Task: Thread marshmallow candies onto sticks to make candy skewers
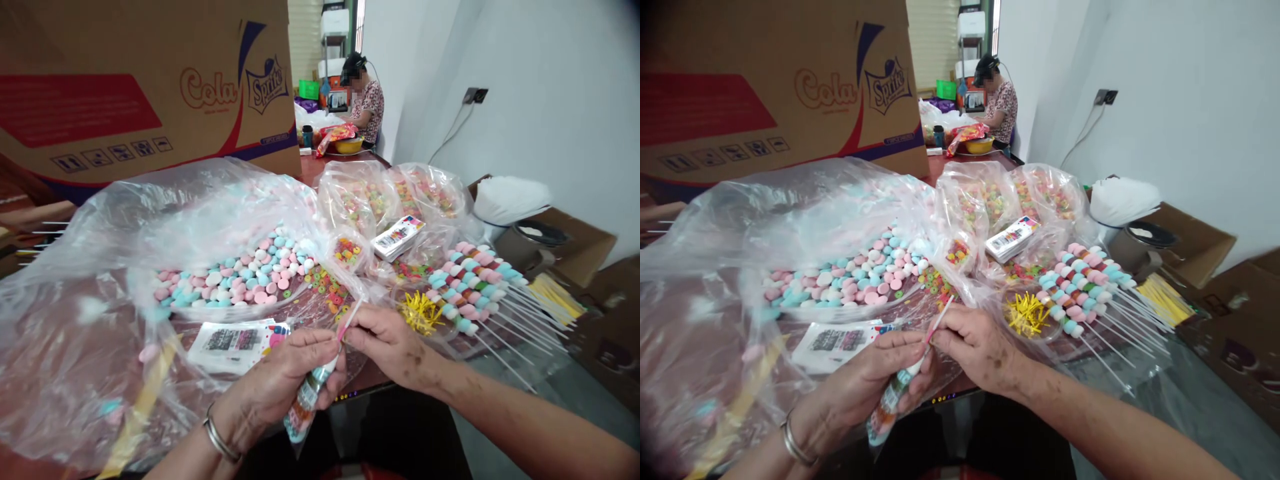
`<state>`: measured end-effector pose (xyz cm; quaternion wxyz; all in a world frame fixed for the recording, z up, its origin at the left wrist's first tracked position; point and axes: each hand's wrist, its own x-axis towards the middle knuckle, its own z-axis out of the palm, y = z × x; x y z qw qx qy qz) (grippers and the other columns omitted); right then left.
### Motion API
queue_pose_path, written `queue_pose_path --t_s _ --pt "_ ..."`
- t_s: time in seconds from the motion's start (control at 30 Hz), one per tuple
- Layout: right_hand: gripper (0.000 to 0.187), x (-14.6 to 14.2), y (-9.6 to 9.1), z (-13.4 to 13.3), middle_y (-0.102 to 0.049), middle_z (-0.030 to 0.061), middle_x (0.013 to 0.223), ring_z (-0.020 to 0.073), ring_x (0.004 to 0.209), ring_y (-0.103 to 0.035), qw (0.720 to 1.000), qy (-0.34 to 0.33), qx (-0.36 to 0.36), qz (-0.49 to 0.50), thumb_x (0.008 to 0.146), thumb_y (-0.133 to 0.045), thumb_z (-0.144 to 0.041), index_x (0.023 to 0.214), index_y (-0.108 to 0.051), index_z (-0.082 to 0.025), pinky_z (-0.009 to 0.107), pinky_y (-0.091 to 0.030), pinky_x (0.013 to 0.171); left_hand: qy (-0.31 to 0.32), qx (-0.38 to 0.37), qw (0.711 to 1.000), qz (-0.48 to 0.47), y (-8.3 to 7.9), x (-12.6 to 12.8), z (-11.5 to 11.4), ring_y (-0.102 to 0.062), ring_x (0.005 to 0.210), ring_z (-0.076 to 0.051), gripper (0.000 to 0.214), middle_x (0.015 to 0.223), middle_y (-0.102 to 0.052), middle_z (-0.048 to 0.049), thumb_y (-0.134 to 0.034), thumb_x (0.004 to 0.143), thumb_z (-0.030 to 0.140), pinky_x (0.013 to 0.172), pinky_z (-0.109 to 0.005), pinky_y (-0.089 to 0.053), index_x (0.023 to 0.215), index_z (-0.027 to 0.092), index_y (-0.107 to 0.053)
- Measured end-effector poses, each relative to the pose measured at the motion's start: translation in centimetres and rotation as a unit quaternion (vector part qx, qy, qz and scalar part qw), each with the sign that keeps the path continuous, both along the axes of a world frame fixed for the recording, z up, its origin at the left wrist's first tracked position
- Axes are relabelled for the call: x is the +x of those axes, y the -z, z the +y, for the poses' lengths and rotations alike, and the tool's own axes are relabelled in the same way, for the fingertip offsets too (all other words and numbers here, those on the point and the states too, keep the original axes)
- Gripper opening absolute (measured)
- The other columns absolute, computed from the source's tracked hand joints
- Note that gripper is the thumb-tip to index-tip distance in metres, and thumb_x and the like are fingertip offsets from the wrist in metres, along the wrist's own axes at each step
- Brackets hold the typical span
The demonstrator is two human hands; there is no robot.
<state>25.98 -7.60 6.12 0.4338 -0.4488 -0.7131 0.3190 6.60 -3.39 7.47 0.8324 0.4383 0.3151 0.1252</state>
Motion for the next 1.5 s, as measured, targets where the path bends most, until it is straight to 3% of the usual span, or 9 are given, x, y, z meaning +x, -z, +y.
queue_pose_path --t_s 0.13,0.3,0.6,0.7,0.9,0.97,1.07,1.17,1.5 --pt "0.021 0.3 0.5 -1.1 -0.063 0.0043 0.081 0.0159 0.077 -0.058 0.971 0.113 0.122 -0.169 0.1 -0.046 -0.019 0.092 -0.065 -0.015 0.029 -0.047 0.072 -0.037 0.051 0.997 0.04 -0.1 0.3 -0.2 -0.05 0.043 -0.008 0.033 0.055 -0.058 -0.0011 -0.063 0.088 0.037 0.042 -0.016 -0.033 0.065 0.013 -0.06" --pt "0.035 0.2 0.3 -2.3 -0.065 0.0151 0.116 0.0277 0.109 -0.052 0.858 0.022 0.352 -0.373 0.1 -0.04 -0.018 0.127 -0.057 -0.005 0.05 -0.036 0.103 0.036 0.097 0.991 0.082 -0.4 0.6 -0.5 -0.047 0.044 -0.008 0.039 0.056 -0.056 0.0007 -0.061 0.088 0.044 0.044 -0.018 -0.032 0.062 0.015 -0.058" --pt "0.023 0.5 -1.4 -2.8 -0.056 0.0054 0.075 0.0206 0.075 -0.045 0.857 -0.034 0.32 -0.403 0.092 -0.043 -0.01 0.084 -0.064 -0.011 0.044 -0.037 0.091 0.169 0.171 0.956 0.17 -1.1 0.6 -0.3 -0.042 0.047 -0.009 0.036 0.057 -0.051 0.0034 -0.051 0.091 0.047 0.045 -0.02 -0.031 0.07 0.018 -0.056" --pt "0.018 0.8 -1.5 -2.6 -0.055 0.004 0.072 0.0197 0.071 -0.042 0.872 -0.021 0.276 -0.404 0.09 -0.049 -0.015 0.076 -0.06 -0.014 0.041 -0.036 0.074 0.13 0.387 0.892 0.194 -0.4 0.8 -0.6 -0.054 0.057 -0.013 0.024 0.065 -0.059 0.0022 -0.05 0.093 0.037 0.052 -0.021 -0.039 0.078 0.02 -0.058" --pt "0.024 1.7 -2.2 -2.4 -0.058 0.0028 0.069 0.0186 0.069 -0.044 0.893 0.002 0.227 -0.388 0.093 -0.05 -0.018 0.071 -0.058 -0.016 0.037 -0.036 0.072 -0.013 0.755 0.652 0.072 0.9 1.6 -1.2 -0.055 0.059 -0.013 0.017 0.069 -0.061 0.0009 -0.049 0.091 0.011 0.055 -0.023 -0.038 0.083 0.021 -0.06" --pt "0.022 3.4 -2.9 -2.2 -0.064 0.0049 0.079 0.0194 0.078 -0.05 0.914 0.036 0.224 -0.337 0.097 -0.045 -0.02 0.084 -0.062 -0.015 0.037 -0.039 0.077 -0.031 0.727 0.68 0.083 0.8 1.6 -1.0 -0.053 0.056 -0.012 0.017 0.065 -0.06 0.0015 -0.05 0.092 0.013 0.054 -0.022 -0.038 0.08 0.021 -0.061" --pt "0.024 7.6 -3.2 -1.4 -0.069 0.0107 0.105 0.0205 0.096 -0.057 0.924 0.121 0.196 -0.306 0.1 -0.042 -0.02 0.113 -0.061 -0.013 0.036 -0.042 0.087 -0.095 0.544 0.822 0.141 0.0 1.7 -0.9 -0.048 0.048 -0.01 0.019 0.055 -0.056 0.0038 -0.059 0.089 0.026 0.048 -0.019 -0.036 0.071 0.02 -0.061" --pt "0.023 11.5 -1.8 -0.5 -0.069 0.0079 0.087 0.0202 0.082 -0.057 0.895 0.09 0.116 -0.422 0.098 -0.045 -0.014 0.098 -0.067 -0.015 0.035 -0.043 0.08 -0.159 0.299 0.928 0.156 -1.1 2.0 -1.1 -0.039 0.036 -0.007 0.025 0.046 -0.053 0.006 -0.066 0.084 0.035 0.037 -0.017 -0.028 0.066 0.02 -0.057" --pt "0.018 13.7 2.9 0.5 -0.068 0.0088 0.089 0.0209 0.087 -0.059 0.842 -0.001 0.097 -0.531 0.092 -0.052 -0.007 0.087 -0.068 -0.013 0.037 -0.048 0.084 -0.163 0.132 0.971 0.119 -1.0 2.9 -1.6 -0.035 0.028 -0.004 0.029 0.048 -0.058 0.0043 -0.07 0.078 0.041 0.027 -0.012 -0.023 0.066 0.019 -0.057"
